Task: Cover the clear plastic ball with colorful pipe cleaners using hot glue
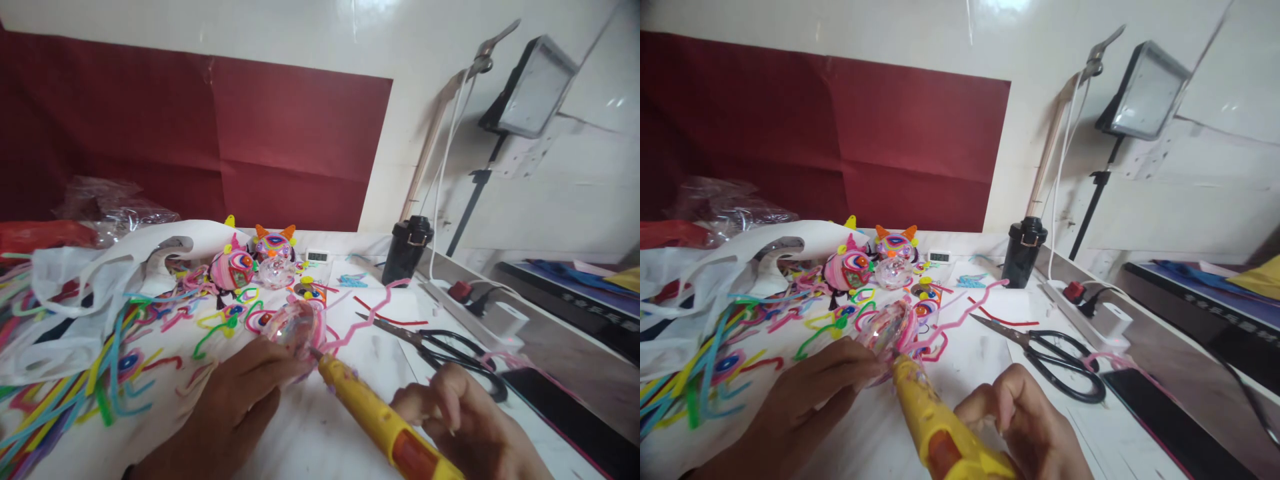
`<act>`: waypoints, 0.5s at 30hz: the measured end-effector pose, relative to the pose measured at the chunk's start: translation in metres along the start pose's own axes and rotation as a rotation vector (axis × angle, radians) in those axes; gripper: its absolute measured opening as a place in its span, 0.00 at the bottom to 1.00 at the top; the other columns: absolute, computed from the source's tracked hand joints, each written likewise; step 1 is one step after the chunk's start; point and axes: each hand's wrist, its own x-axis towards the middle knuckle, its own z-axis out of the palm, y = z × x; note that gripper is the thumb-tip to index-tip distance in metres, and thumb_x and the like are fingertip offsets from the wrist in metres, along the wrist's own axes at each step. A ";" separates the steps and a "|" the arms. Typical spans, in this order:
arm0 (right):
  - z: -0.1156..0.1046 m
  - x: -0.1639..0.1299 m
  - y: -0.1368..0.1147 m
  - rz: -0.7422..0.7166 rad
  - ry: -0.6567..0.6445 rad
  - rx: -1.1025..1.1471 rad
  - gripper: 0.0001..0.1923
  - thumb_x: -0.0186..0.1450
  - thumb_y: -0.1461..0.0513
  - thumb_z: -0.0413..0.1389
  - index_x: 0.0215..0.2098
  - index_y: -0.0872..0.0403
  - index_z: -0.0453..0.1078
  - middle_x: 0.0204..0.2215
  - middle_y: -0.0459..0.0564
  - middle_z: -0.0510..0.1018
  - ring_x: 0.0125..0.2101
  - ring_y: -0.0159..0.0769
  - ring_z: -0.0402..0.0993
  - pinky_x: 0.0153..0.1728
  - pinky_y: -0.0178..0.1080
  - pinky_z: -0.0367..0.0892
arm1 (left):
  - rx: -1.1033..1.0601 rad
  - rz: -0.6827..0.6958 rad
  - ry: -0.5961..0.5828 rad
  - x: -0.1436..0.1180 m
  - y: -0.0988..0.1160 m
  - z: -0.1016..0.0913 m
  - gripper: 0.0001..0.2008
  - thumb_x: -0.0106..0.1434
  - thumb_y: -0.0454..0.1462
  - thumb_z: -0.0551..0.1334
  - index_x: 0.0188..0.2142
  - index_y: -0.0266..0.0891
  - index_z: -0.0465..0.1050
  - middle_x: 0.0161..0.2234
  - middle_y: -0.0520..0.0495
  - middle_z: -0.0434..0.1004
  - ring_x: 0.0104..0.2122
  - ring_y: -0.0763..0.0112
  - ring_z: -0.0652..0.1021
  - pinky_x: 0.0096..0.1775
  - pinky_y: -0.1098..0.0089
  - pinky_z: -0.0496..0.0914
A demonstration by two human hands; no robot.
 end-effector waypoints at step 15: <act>-0.008 -0.001 0.000 0.038 0.011 0.011 0.24 0.53 0.57 0.66 0.29 0.49 0.52 0.28 0.46 0.77 0.25 0.34 0.72 0.24 0.33 0.64 | 0.054 0.021 0.013 0.002 0.003 -0.002 0.22 0.61 0.24 0.54 0.48 0.49 0.69 0.40 0.51 0.76 0.39 0.72 0.77 0.40 0.77 0.71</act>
